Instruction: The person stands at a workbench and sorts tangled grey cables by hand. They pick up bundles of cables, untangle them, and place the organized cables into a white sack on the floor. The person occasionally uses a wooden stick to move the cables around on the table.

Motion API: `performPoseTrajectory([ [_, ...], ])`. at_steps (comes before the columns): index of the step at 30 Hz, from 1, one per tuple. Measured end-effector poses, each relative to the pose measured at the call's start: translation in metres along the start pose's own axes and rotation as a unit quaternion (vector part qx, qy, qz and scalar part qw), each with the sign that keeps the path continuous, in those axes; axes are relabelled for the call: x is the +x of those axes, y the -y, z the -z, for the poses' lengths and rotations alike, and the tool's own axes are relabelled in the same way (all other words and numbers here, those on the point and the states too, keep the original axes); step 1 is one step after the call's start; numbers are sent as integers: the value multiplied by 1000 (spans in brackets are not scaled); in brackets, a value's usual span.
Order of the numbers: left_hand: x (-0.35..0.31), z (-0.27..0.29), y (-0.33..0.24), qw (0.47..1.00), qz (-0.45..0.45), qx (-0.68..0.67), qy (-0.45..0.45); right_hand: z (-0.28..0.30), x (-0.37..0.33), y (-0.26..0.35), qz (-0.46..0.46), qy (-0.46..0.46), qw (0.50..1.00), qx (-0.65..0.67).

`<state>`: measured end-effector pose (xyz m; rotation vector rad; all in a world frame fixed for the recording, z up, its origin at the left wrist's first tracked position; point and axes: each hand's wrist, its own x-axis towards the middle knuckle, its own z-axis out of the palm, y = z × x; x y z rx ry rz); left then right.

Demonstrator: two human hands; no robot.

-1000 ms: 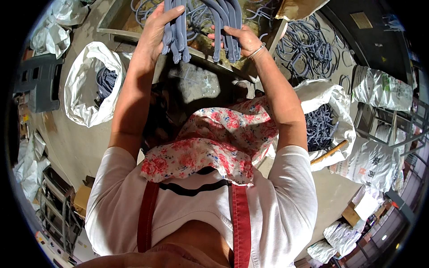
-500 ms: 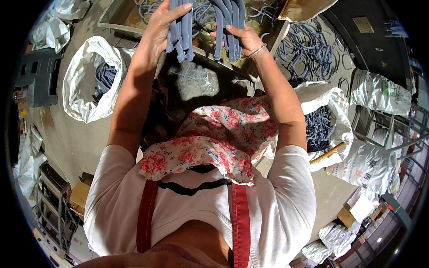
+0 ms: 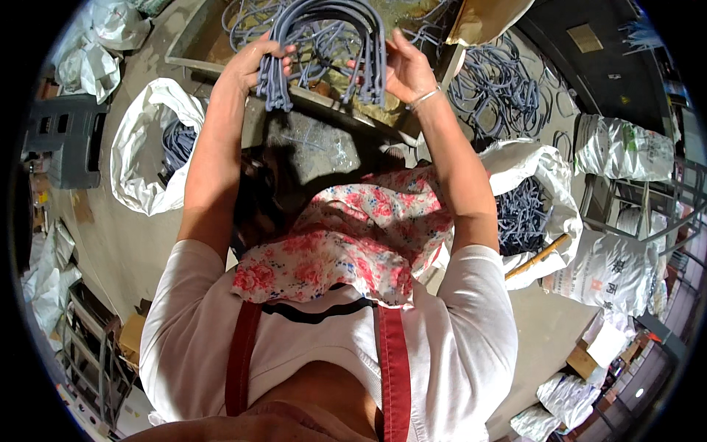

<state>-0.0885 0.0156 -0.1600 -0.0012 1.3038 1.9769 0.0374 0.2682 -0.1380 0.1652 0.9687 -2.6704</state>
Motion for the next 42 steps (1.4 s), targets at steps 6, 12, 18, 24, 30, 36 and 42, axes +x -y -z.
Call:
performPoseTrajectory([
  [6,-7,19,3,984,8,-119,130,-61,-20,4,27,90,995,33],
  [12,-26,1,2,977,52,-162,131,-109,-31,6,56,132,990,-7],
  [18,-25,9,10,982,22,-166,88,-129,-29,6,57,162,985,-5],
  [24,-20,17,13,977,22,-183,110,-135,-28,4,61,167,984,-13],
  [30,-17,22,15,981,34,-162,103,-129,-23,4,53,172,984,-9],
  [36,-29,17,4,961,48,-191,197,-119,-18,9,48,134,990,-9],
  [42,-17,35,4,960,-41,-198,195,-101,-7,10,23,30,988,-149],
])
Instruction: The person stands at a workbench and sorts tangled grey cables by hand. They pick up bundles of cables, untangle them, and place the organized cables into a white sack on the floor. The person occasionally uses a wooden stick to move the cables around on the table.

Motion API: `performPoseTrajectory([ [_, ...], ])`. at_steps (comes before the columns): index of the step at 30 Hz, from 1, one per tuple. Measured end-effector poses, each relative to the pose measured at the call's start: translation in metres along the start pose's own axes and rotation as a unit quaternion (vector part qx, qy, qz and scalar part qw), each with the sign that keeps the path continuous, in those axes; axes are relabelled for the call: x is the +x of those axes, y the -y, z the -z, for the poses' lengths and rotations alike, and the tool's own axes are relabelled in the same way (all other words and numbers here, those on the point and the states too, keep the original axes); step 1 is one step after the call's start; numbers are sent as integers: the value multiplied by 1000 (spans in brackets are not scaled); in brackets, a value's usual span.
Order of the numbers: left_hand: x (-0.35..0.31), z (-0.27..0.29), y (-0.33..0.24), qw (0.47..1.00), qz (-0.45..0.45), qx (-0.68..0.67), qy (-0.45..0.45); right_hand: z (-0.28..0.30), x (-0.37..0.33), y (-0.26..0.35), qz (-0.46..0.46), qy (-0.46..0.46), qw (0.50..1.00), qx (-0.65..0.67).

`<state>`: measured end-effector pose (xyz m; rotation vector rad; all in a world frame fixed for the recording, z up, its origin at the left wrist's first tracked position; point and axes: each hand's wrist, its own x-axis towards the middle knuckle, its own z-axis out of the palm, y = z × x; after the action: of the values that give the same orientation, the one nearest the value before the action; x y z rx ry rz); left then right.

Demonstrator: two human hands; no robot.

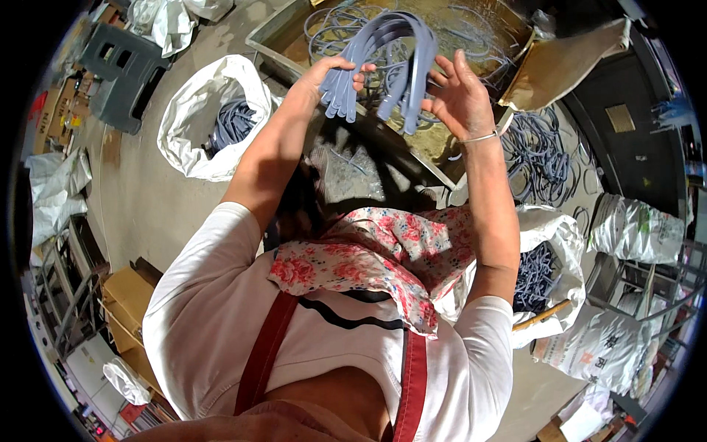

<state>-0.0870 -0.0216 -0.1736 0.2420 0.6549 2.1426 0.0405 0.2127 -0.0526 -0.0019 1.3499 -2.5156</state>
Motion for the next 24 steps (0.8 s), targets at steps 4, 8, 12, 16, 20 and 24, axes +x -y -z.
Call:
performPoseTrajectory([
  [4,-1,-23,2,975,-39,103,-193,-19,9,-14,14,-189,946,-264],
  [8,-6,-53,7,972,-151,130,-126,4,29,-24,122,-304,789,-519],
  [12,-39,-58,-19,932,-214,176,-233,-12,55,-29,165,-248,810,-505],
  [16,-88,-50,-43,903,-223,232,-284,-58,90,-47,191,-200,813,-512],
  [20,-154,9,-53,887,-246,182,-345,-116,139,-87,162,-98,763,-618],
  [24,-252,57,-78,771,-189,419,-441,-159,196,-149,77,15,780,-621],
])
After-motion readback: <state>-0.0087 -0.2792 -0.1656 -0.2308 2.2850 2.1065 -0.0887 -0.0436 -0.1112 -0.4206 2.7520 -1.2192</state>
